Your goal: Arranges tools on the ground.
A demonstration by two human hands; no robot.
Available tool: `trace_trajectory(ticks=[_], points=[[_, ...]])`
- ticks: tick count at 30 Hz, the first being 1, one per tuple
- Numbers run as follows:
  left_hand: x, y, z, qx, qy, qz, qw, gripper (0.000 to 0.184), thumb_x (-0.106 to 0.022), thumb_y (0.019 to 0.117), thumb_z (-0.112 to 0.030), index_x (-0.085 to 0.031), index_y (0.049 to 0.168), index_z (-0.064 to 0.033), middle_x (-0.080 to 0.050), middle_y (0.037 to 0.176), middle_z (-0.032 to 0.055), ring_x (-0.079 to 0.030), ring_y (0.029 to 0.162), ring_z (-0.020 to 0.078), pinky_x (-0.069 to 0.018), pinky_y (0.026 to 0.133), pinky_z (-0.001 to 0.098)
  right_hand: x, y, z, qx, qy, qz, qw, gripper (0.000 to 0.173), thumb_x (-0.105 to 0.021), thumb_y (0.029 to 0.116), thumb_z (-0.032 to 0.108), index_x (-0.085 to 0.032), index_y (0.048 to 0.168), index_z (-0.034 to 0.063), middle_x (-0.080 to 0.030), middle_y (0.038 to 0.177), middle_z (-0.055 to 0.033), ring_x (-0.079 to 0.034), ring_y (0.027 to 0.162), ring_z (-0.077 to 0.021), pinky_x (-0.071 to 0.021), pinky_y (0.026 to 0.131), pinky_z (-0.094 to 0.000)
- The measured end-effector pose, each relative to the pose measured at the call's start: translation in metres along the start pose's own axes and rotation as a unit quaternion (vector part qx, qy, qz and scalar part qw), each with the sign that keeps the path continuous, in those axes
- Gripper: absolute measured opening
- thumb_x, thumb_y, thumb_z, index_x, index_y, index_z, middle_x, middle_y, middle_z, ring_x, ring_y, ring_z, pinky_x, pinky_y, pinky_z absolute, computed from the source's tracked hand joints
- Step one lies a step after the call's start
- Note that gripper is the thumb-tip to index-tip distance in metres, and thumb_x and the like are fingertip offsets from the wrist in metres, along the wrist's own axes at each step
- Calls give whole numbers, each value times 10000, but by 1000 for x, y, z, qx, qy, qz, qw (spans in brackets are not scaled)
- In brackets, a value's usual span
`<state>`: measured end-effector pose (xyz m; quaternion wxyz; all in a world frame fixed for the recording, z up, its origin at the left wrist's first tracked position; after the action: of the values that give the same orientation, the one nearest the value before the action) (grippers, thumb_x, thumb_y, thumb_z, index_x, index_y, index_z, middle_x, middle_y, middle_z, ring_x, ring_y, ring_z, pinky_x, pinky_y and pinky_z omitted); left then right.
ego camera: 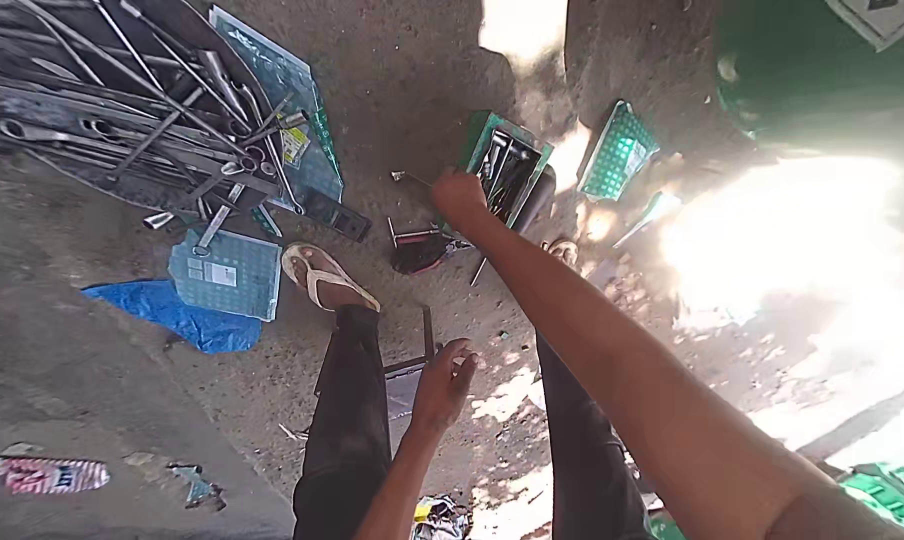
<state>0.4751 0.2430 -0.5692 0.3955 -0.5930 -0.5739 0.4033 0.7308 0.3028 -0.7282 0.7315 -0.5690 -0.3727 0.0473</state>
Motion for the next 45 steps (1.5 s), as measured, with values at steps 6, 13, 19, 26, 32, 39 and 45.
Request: trace_trajectory(ticks=[6, 13, 19, 26, 32, 39, 45], points=[[27, 11, 14, 113, -307, -136, 935, 371, -384, 1117, -242, -552, 1367, -25, -704, 1179, 141, -723, 882, 215, -601, 731, 348, -27, -77, -3, 55, 207, 77, 974, 312, -550, 1046, 341, -679, 1019, 58, -679, 1044, -180, -688, 946, -369, -552, 710, -592], [29, 13, 7, 88, -462, -119, 874, 448, -308, 1131, -333, -441, 1462, -63, -647, 1321, 143, -710, 1030, 271, -605, 847, 411, -115, -233, -18, 181, 484, 100, 850, 316, -615, 1008, 323, -719, 1034, 26, -624, 916, -114, -597, 818, -214, -511, 785, -387], [21, 9, 10, 111, -427, -137, 887, 336, -376, 1124, -232, -594, 1245, -6, -701, 886, 125, -704, 693, 209, -624, 636, 351, -150, -249, -25, 233, 447, 178, 845, 348, -567, 1050, 335, -733, 1133, 41, -717, 1056, -154, -687, 988, -272, -536, 933, -460], [23, 12, 13, 83, -262, -182, 944, 181, -572, 1048, -131, -701, 1033, -4, -605, 618, 6, -457, 422, 36, -332, 361, 173, -110, -123, -126, 12, 453, -24, 891, 275, -572, 1054, 255, -711, 1195, 64, -739, 1066, -124, -715, 987, -264, -563, 918, -511], [-1, 12, 22, 98, -248, -79, 960, 317, -434, 1109, -197, -650, 1240, -5, -717, 806, 81, -515, 455, 67, -393, 391, 183, -112, -113, -177, -92, 505, -51, 857, 250, -556, 1051, 211, -713, 1191, 75, -749, 1014, -99, -705, 925, -229, -547, 879, -496], [4, 5, 28, 141, -262, -117, 948, 229, -608, 1040, -188, -702, 1175, -28, -628, 790, 67, -606, 566, 146, -574, 512, 296, -112, -84, -157, -82, 569, -104, 812, 277, -592, 1055, 246, -694, 1253, 82, -761, 1019, -68, -743, 786, -162, -643, 745, -388], [4, 8, 33, 86, -206, -83, 971, 270, -494, 1089, -227, -712, 1137, -76, -474, 628, -44, -394, 459, 53, -333, 409, 206, -64, -8, -125, -217, 469, -100, 850, 299, -630, 992, 307, -674, 1131, 46, -721, 966, -152, -725, 806, -283, -598, 749, -506]])
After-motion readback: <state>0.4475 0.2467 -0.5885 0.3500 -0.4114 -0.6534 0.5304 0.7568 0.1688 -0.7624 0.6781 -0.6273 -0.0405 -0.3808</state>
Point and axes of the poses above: each hand's wrist, its own y-axis towards the middle knuckle, its own x-axis out of the back of the hand, z = x × y, the point moved 7 cm from there along y, towards the middle knuckle
